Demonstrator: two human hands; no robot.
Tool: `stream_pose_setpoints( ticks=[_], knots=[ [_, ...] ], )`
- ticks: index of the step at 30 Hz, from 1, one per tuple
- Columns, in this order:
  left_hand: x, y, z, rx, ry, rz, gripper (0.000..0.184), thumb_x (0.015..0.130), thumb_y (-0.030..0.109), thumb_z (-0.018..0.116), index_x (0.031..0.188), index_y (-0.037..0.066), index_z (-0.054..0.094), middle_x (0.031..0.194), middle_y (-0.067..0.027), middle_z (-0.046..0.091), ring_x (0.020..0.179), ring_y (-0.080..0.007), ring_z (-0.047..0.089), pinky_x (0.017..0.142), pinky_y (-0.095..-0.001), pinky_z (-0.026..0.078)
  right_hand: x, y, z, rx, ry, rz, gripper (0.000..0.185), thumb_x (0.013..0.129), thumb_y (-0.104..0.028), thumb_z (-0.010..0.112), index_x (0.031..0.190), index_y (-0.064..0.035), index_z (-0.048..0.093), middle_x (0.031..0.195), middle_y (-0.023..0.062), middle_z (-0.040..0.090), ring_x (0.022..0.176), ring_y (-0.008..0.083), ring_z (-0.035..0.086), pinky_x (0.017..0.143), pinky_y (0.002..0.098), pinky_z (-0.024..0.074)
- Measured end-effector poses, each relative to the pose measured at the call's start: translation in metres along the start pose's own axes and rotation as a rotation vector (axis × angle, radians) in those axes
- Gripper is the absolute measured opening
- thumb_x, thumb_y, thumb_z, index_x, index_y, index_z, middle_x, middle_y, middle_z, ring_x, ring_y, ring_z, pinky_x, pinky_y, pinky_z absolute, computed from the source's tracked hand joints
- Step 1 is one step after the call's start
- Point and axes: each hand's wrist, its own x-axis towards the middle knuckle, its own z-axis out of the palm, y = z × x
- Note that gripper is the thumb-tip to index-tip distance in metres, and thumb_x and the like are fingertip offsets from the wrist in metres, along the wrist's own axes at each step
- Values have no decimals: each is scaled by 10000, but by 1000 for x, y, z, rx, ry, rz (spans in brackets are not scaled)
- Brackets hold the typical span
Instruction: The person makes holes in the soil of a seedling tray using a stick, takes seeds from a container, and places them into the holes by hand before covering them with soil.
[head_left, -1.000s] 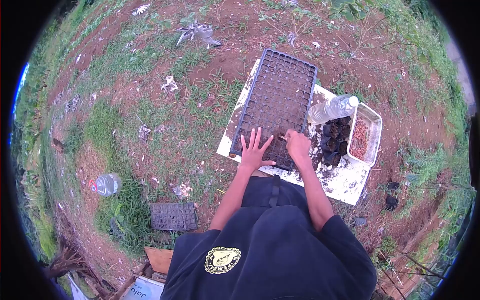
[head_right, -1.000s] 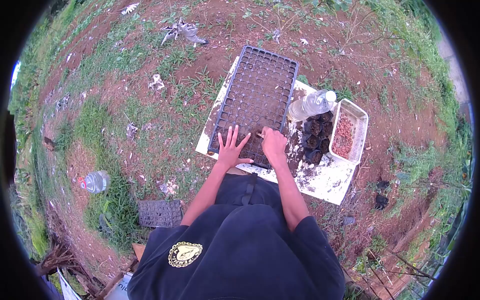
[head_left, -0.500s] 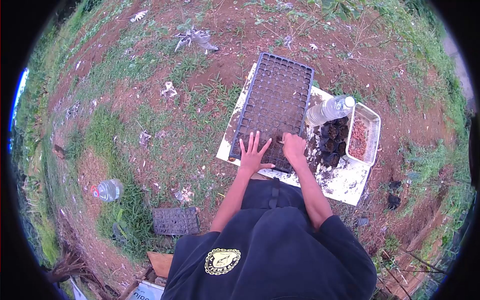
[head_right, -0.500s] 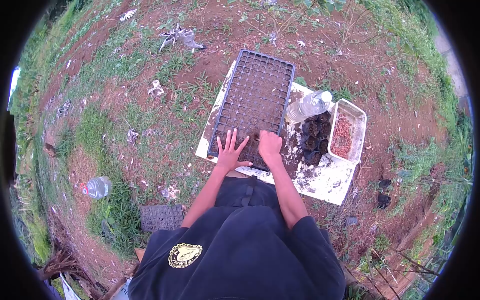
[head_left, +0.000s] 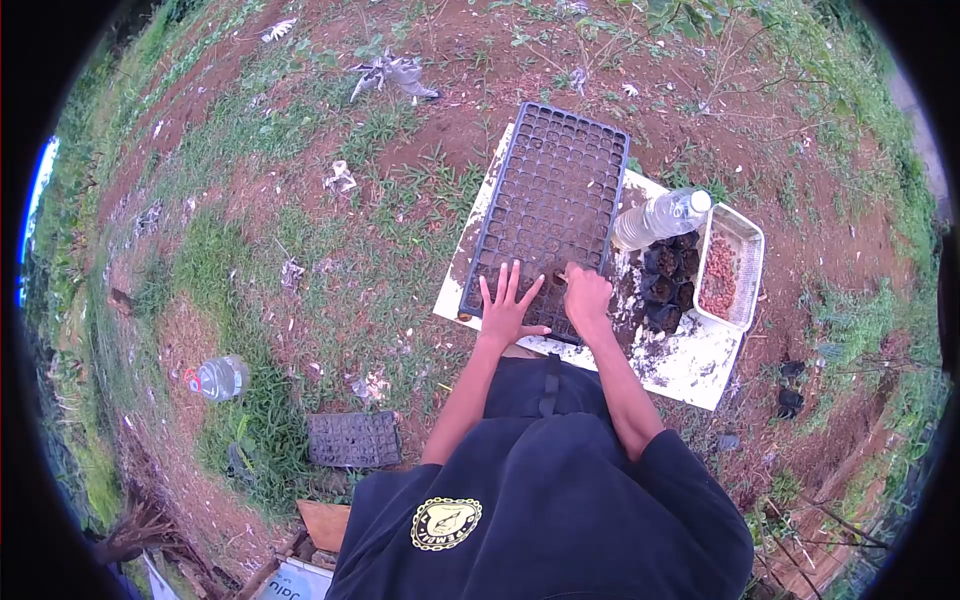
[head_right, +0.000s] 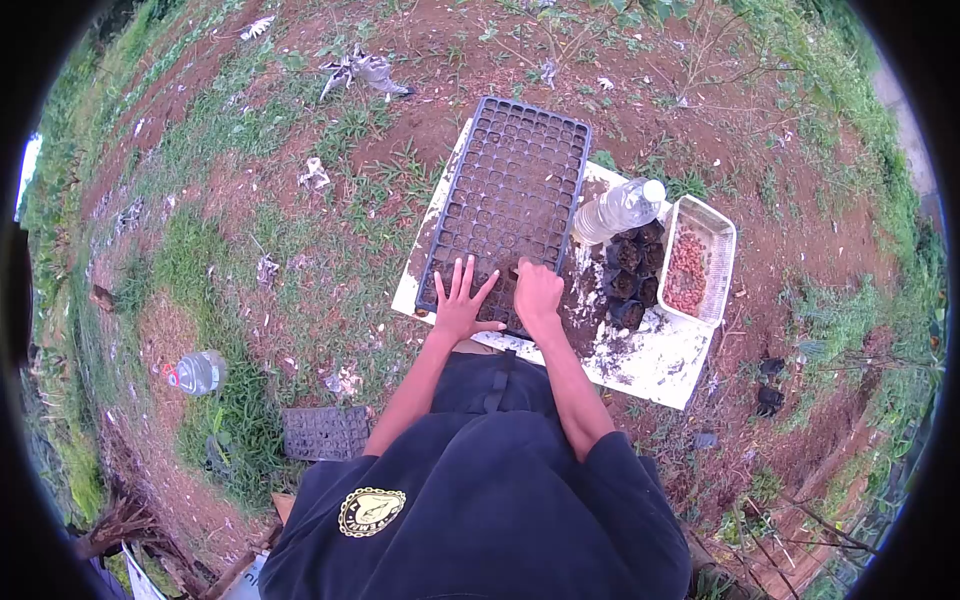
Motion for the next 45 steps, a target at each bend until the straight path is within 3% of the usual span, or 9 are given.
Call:
stream_pose_setpoints(
  ticks=[9,13,17,22,25,34,37,41,45],
  knots=[
    [-1,-3,2,21,25,19,1182,615,866,616,1594,375,170,1653,-199,65,1530,-396,22,1130,-730,21,-4,20,9,131,24,38,105,898,-126,587,914,-98,686,746,213,689,744,401,698,672,528,506],
    [-1,-3,4,43,73,32,1193,602,877,613,1592,364,189,1645,-206,99,1525,-404,58,1127,-735,57,-27,47,-13,246,20,147,110,911,-156,600,964,-113,687,753,118,716,759,360,703,675,493,504],
    [0,-4,1,22,12,48,1161,652,856,613,1600,350,171,1652,-222,24,1527,-417,-2,1123,-732,-1,-47,72,-15,607,58,155,185,900,-10,592,1045,-80,683,892,121,741,805,322,713,689,407,523],
    [-1,-3,-3,17,-19,40,1147,676,846,609,1603,344,156,1652,-223,-13,1525,-418,-33,1123,-734,-3,-74,91,7,859,116,151,189,916,-58,685,1089,15,672,859,88,732,768,118,678,671,293,524],
    [-1,-3,-5,26,-31,39,1143,682,840,612,1603,345,152,1652,-222,-32,1525,-418,-44,1122,-735,-4,-91,103,33,1117,175,290,153,922,-70,680,1055,2,696,830,75,726,743,109,672,652,279,517],
    [0,0,-12,-2,-110,24,1143,697,824,620,1606,322,145,1652,-225,-44,1524,-419,-65,1118,-741,-7,-111,102,37,581,134,118,146,948,-125,639,1037,-12,665,751,144,689,681,202,676,646,334,508],
    [2,-5,-15,9,-159,25,1146,699,813,628,1608,307,146,1652,-230,-31,1524,-426,-53,1117,-742,1,-112,97,30,799,153,370,166,935,-190,651,1033,-57,659,810,164,705,755,370,684,679,447,526],
    [-2,1,-16,22,-98,56,1156,688,787,659,1607,290,163,1641,-259,15,1514,-464,-18,1123,-737,34,-115,112,38,337,-58,299,236,937,-285,652,1030,-69,670,808,181,706,749,372,688,658,478,518],
    [10,12,-30,106,-52,151,1119,667,810,618,1596,356,191,1630,-272,99,1503,-479,87,1135,-710,115,-101,108,41,502,74,464,230,928,-313,662,1017,-106,711,762,123,717,715,363,688,632,470,503]
  ],
)
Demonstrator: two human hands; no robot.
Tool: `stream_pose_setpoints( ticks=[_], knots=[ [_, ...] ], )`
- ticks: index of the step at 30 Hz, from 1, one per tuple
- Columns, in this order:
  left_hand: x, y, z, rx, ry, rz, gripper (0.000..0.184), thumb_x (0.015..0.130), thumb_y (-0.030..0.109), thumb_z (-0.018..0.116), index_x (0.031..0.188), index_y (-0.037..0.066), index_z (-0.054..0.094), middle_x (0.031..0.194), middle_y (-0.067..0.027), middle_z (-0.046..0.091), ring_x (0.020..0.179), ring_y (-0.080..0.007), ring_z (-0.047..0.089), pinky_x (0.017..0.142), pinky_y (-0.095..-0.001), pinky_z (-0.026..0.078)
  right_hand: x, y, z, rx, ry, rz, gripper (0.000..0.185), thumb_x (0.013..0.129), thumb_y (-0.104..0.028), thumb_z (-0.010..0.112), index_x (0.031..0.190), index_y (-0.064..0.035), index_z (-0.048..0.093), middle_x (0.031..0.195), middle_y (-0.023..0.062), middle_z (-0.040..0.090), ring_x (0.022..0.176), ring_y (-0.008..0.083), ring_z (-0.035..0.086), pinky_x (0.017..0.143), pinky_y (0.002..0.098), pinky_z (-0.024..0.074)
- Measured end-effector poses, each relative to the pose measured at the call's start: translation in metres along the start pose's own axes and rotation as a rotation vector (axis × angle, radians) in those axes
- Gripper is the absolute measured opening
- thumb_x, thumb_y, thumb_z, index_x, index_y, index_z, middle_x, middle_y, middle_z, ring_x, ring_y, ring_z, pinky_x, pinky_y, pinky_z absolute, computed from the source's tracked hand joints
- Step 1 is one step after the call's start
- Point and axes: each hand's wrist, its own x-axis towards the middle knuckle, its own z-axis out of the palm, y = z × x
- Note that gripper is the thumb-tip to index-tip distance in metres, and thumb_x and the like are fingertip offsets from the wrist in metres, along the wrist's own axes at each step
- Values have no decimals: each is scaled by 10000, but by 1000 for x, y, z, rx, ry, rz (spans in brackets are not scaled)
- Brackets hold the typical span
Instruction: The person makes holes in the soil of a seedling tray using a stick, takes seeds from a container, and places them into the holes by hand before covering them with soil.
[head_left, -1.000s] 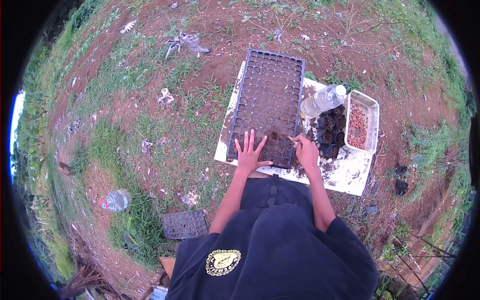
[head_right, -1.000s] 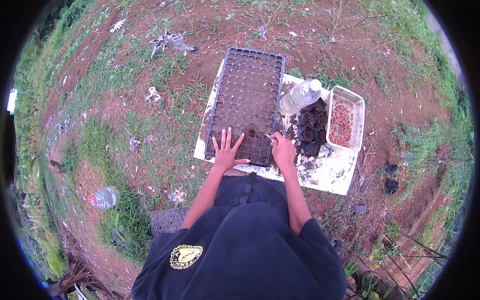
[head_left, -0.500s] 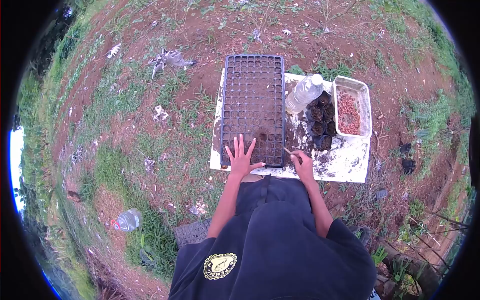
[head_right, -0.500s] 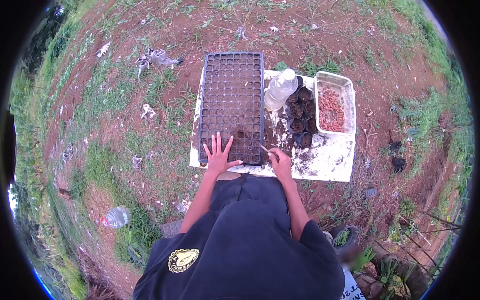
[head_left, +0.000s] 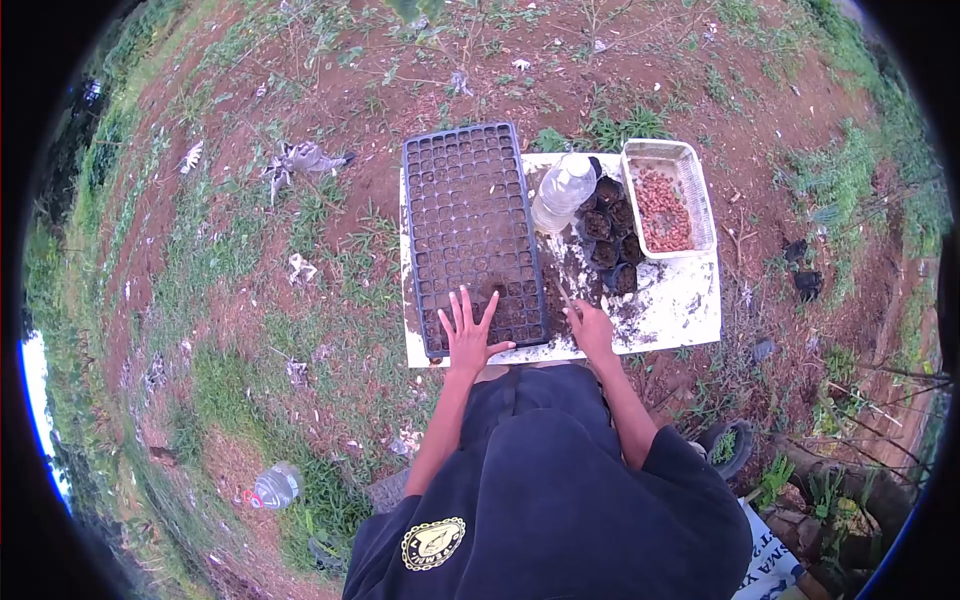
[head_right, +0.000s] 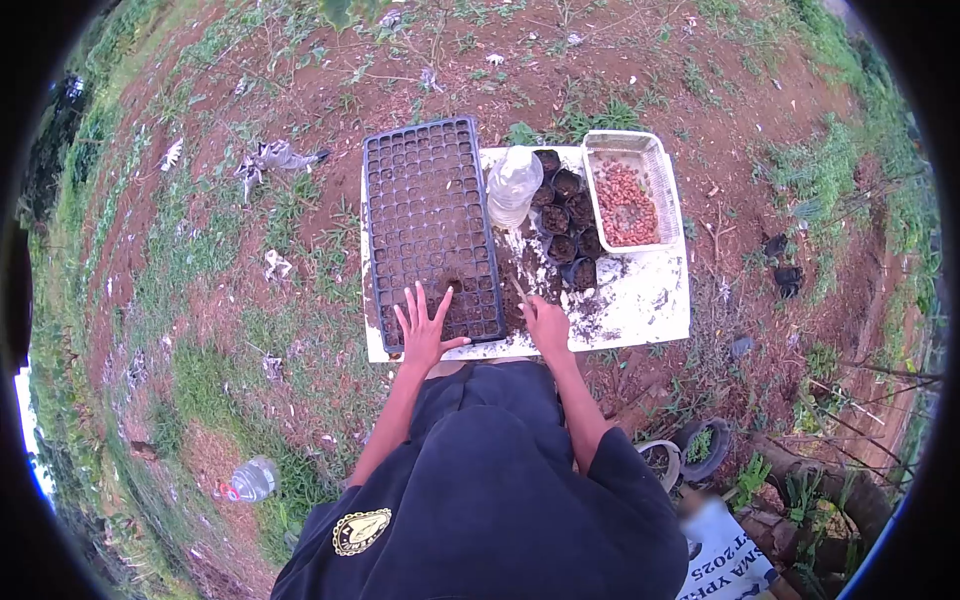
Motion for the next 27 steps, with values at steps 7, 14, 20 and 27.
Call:
stream_pose_setpoints(
  ticks=[7,14,20,27],
  knots=[
    [34,22,-1,35,117,151,801,856,702,533,1547,337,356,1657,-171,126,1517,-419,100,1174,-667,72,16,-24,-35,21,373,-211,170,885,-132,679,1034,-63,723,949,147,722,896,327,650,803,418,515],
    [37,25,-2,148,95,226,775,874,669,538,1498,218,451,1649,-109,199,1512,-345,184,1203,-608,121,94,49,-113,-41,751,-47,156,889,-76,620,991,-50,734,957,109,727,877,301,628,856,414,485],
    [34,27,-8,141,91,217,724,897,641,531,1456,182,509,1642,-103,222,1508,-324,205,1213,-577,135,147,106,-142,-110,435,238,146,845,-122,665,958,-94,753,918,134,746,869,323,698,893,421,505],
    [32,30,-10,115,74,168,728,906,619,537,1473,166,481,1637,-112,238,1507,-322,215,1211,-570,141,166,115,-140,-400,344,231,161,793,-167,718,931,-189,798,905,85,758,870,302,713,872,421,514]
  ],
)
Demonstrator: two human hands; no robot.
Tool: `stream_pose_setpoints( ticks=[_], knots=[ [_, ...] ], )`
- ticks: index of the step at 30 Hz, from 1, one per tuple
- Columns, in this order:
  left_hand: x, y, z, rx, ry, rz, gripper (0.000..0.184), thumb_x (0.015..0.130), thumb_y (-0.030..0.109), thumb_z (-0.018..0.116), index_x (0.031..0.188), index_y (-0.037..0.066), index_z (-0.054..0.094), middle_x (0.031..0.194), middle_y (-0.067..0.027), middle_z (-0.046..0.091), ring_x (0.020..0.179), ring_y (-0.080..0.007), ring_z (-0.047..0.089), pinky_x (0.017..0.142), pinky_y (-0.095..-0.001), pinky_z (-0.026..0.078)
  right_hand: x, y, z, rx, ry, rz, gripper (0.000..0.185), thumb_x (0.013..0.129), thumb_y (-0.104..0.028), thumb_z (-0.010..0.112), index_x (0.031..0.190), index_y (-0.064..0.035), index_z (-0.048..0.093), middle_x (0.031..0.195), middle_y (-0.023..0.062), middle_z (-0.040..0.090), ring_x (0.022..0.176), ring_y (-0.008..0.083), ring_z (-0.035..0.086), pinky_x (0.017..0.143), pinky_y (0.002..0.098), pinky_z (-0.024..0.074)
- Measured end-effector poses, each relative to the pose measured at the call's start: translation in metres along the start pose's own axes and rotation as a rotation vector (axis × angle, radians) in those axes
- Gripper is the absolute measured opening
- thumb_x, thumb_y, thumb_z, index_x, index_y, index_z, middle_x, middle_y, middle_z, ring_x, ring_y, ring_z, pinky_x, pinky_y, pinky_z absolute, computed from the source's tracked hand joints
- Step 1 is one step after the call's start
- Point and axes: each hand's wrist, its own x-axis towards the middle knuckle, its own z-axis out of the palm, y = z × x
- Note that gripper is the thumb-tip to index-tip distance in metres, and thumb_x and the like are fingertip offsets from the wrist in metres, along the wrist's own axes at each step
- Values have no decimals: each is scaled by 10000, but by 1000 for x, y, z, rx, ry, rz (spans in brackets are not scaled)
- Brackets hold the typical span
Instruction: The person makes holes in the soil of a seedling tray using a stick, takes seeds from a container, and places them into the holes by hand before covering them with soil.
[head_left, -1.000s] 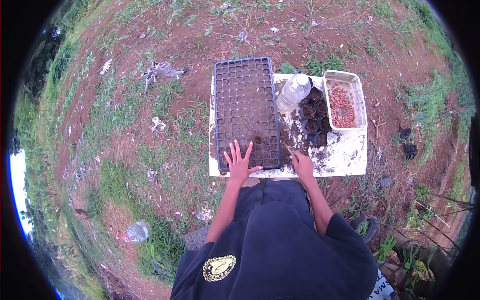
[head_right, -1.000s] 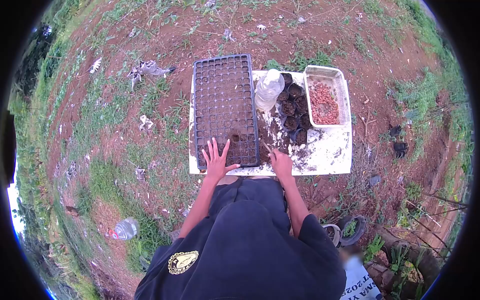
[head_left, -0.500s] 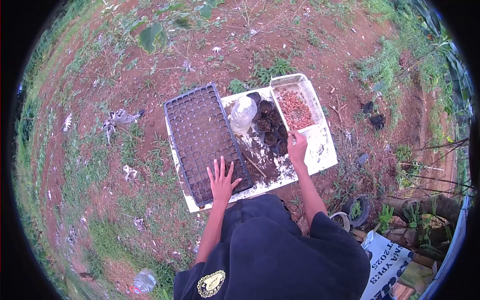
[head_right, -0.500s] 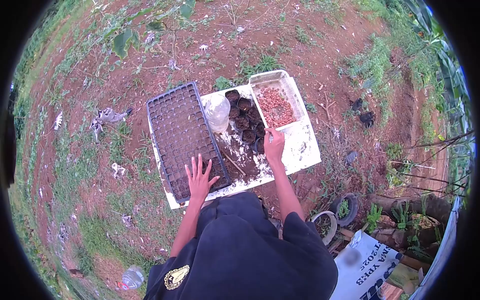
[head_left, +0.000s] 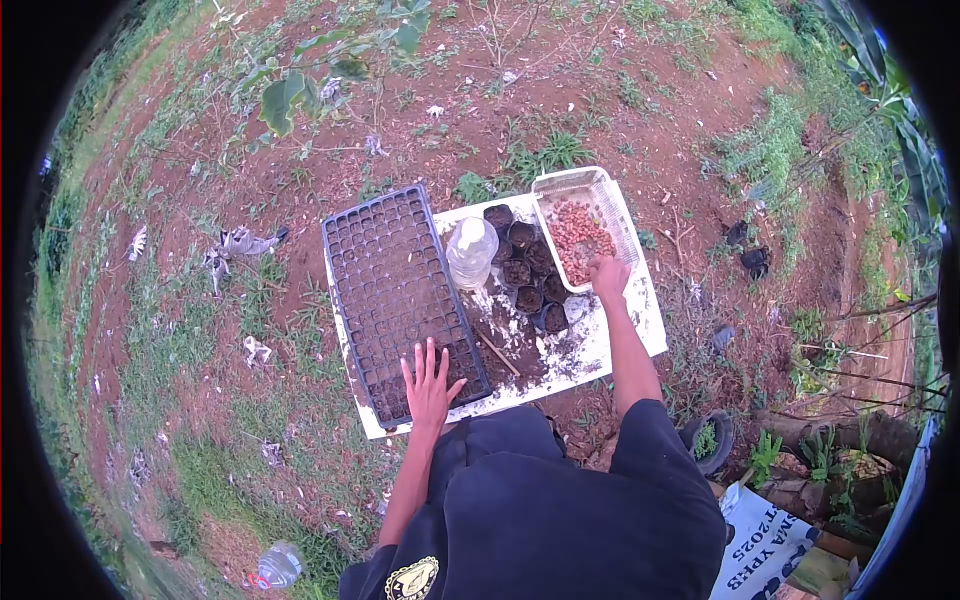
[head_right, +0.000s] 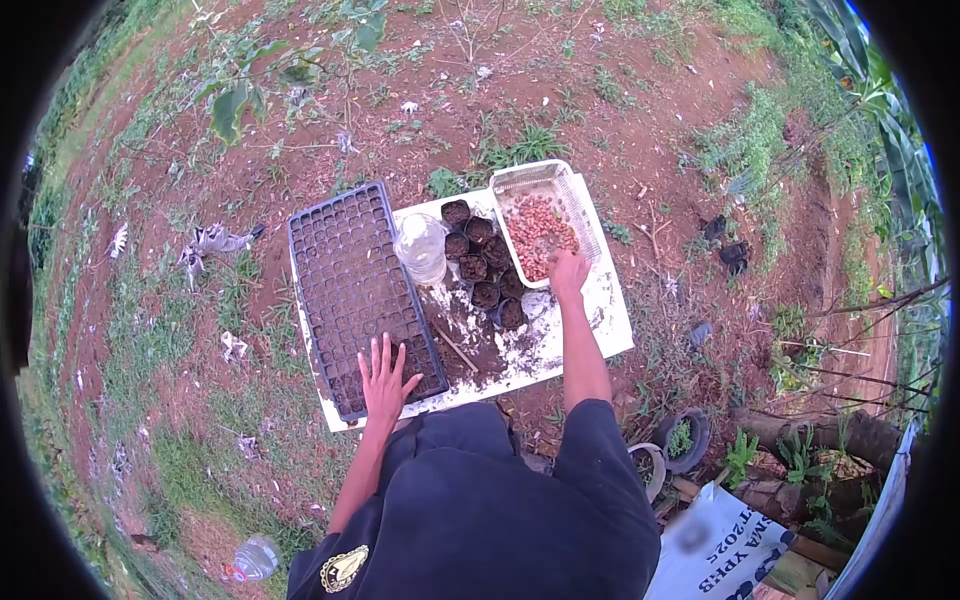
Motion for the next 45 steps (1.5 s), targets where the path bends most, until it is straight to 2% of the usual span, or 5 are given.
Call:
stream_pose_setpoints(
  ticks=[15,21,33,40,45],
  knots=[
    [-10,10,-13,-379,34,-152,462,930,310,653,1339,103,594,1611,-167,264,1497,-355,226,1215,-544,145,20,-17,23,-56,85,228,156,809,-304,760,952,-252,795,853,77,752,831,259,717,772,413,506],
    [-16,-5,-17,-594,263,-410,124,876,184,731,875,75,672,783,-50,642,864,-243,610,869,-426,410,21,-17,19,-31,-12,171,115,808,-260,793,897,-191,771,839,75,742,832,265,717,777,409,526],
    [-34,-7,-21,-1019,255,-789,264,909,186,733,760,6,609,515,-54,520,462,-122,520,474,-320,393,18,-17,15,30,89,64,148,785,-278,785,900,-190,756,837,40,752,810,273,704,797,430,461],
    [-38,-20,-17,-641,191,-763,339,930,329,680,773,32,628,465,-66,495,406,-235,517,450,-412,392,2,-31,19,410,240,81,191,806,-225,780,965,-122,751,846,23,739,760,211,654,827,403,445],
    [-29,-34,-16,-672,176,-643,207,905,313,670,896,109,702,655,-26,635,783,-232,646,810,-453,425,-125,-118,-3,680,193,-149,119,805,-103,770,910,-68,725,801,32,707,781,183,589,768,338,485]
  ],
)
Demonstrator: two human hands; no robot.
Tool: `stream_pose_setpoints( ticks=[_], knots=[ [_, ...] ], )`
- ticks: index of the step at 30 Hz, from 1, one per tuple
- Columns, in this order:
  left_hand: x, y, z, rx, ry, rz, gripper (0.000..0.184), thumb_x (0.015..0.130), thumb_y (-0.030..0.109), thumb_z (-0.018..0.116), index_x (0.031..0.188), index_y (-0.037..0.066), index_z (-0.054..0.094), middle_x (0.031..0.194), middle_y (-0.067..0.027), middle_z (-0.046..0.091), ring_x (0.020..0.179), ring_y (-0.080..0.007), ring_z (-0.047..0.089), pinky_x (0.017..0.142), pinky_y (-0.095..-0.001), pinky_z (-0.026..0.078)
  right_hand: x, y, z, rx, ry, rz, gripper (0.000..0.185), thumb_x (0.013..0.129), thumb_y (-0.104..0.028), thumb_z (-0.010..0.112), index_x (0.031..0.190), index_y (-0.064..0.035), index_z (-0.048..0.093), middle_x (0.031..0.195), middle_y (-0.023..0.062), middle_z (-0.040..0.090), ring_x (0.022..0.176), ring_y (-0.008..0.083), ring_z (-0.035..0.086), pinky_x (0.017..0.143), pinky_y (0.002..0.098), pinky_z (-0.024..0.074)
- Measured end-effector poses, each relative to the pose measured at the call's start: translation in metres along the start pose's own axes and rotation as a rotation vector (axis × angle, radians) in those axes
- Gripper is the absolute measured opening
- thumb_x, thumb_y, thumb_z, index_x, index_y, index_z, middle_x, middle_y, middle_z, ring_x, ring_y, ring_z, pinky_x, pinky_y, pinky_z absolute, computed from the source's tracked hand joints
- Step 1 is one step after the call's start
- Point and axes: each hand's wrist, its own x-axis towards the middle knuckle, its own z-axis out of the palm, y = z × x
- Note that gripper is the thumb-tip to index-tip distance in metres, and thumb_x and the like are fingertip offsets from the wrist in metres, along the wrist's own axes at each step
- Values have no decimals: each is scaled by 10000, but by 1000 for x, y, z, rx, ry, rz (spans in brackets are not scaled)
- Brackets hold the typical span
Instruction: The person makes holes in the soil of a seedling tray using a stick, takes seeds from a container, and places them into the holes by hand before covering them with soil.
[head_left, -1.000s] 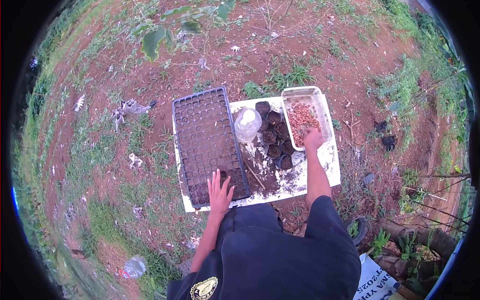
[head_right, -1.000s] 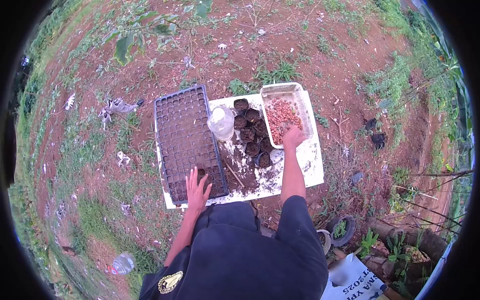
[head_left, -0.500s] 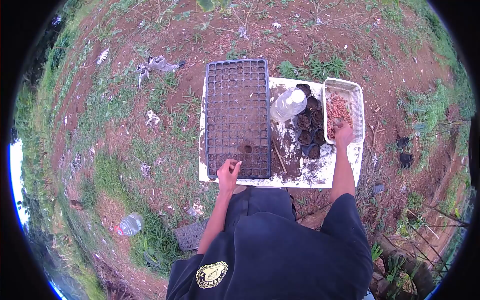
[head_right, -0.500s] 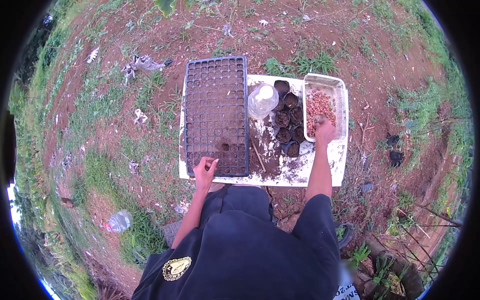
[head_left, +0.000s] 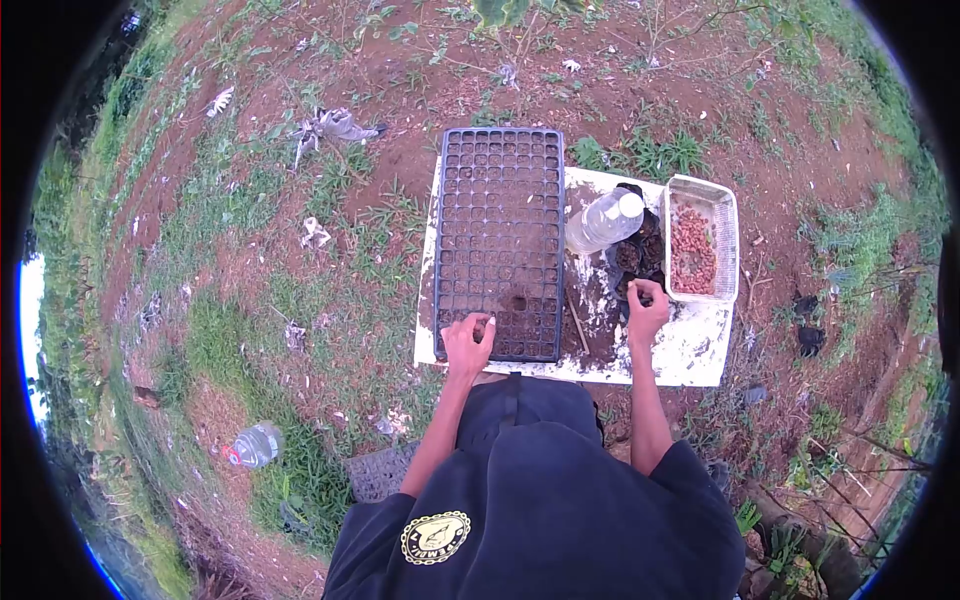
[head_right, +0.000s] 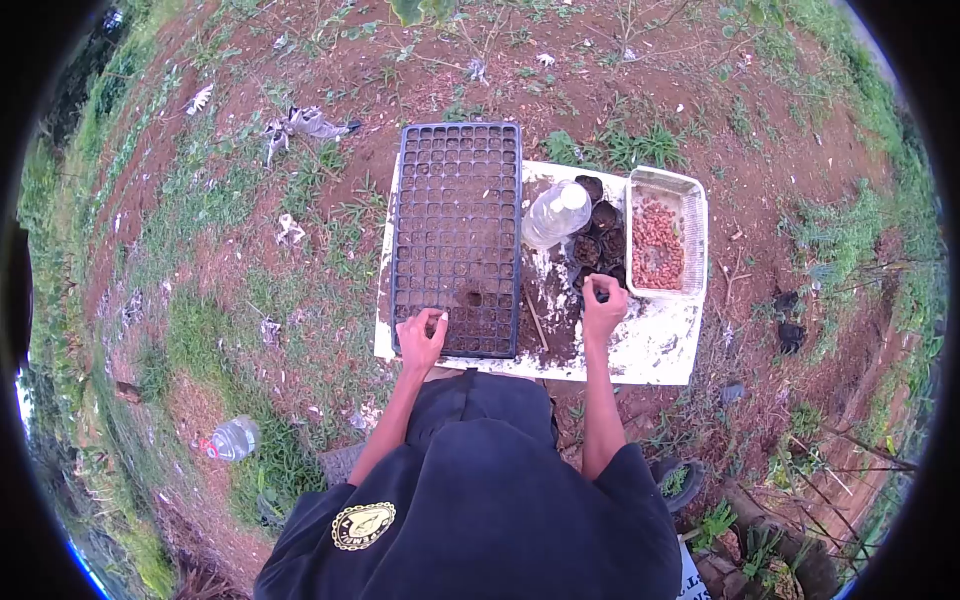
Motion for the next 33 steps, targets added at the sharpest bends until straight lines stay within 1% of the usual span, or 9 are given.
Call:
stream_pose_setpoints(
  ticks=[1,2,5,7,13,22,26,29,33],
  knots=[
    [2,0,-1,-12,-79,-24,231,889,281,682,1068,139,709,959,-38,687,1083,-236,577,974,-460,346,-25,-12,12,35,-139,-1,98,808,-97,763,902,-76,743,812,37,714,791,181,591,768,337,484],
    [4,-1,-1,-19,-82,-24,231,889,281,682,1068,139,709,959,-38,687,1083,-236,577,974,-460,346,-45,-22,25,96,-246,-102,102,807,-106,779,893,-65,744,815,45,712,774,175,599,721,322,483],
    [13,-5,3,9,16,187,361,900,276,679,1232,138,655,1259,-99,601,1213,-295,496,1060,-472,322,-80,-52,57,20,-481,-183,118,805,-150,781,911,-98,766,839,42,722,810,215,596,768,356,469],
    [18,-9,3,125,-40,282,465,905,291,681,1340,149,600,1491,-146,408,1350,-352,385,1153,-499,247,-93,-61,74,0,-508,-226,126,802,-162,780,917,-111,771,843,34,725,825,223,590,794,368,457],
    [18,-16,3,92,-140,323,486,910,312,678,1360,150,589,1575,-188,279,1447,-410,248,1188,-566,187,-99,-78,90,-173,-511,-294,90,785,-207,766,844,-146,735,840,8,713,889,229,545,838,389,378],
    [19,-22,-8,54,-105,300,470,922,292,667,1352,120,582,1554,-200,301,1436,-437,250,1187,-576,174,-103,-88,102,-348,-428,-344,77,783,-212,776,829,-167,734,936,11,562,968,232,516,846,409,361],
    [20,-22,-16,32,-83,281,455,924,280,666,1341,116,586,1548,-192,316,1436,-420,264,1186,-576,174,-104,-90,99,-295,-433,-281,78,785,-204,773,829,-161,726,917,6,611,983,228,518,873,405,363],
    [16,-23,-19,37,-48,256,440,923,265,669,1332,121,593,1539,-180,338,1433,-398,284,1184,-572,182,-98,-77,99,-3,-424,-62,62,798,-134,741,836,-98,707,790,3,677,818,200,554,788,369,449],
    [12,-24,-21,14,5,218,423,920,241,675,1321,131,599,1526,-167,363,1426,-380,307,1179,-568,187,-93,-72,91,4,-592,-9,94,807,-130,751,870,-68,718,841,41,713,777,200,549,754,355,469]
  ],
)
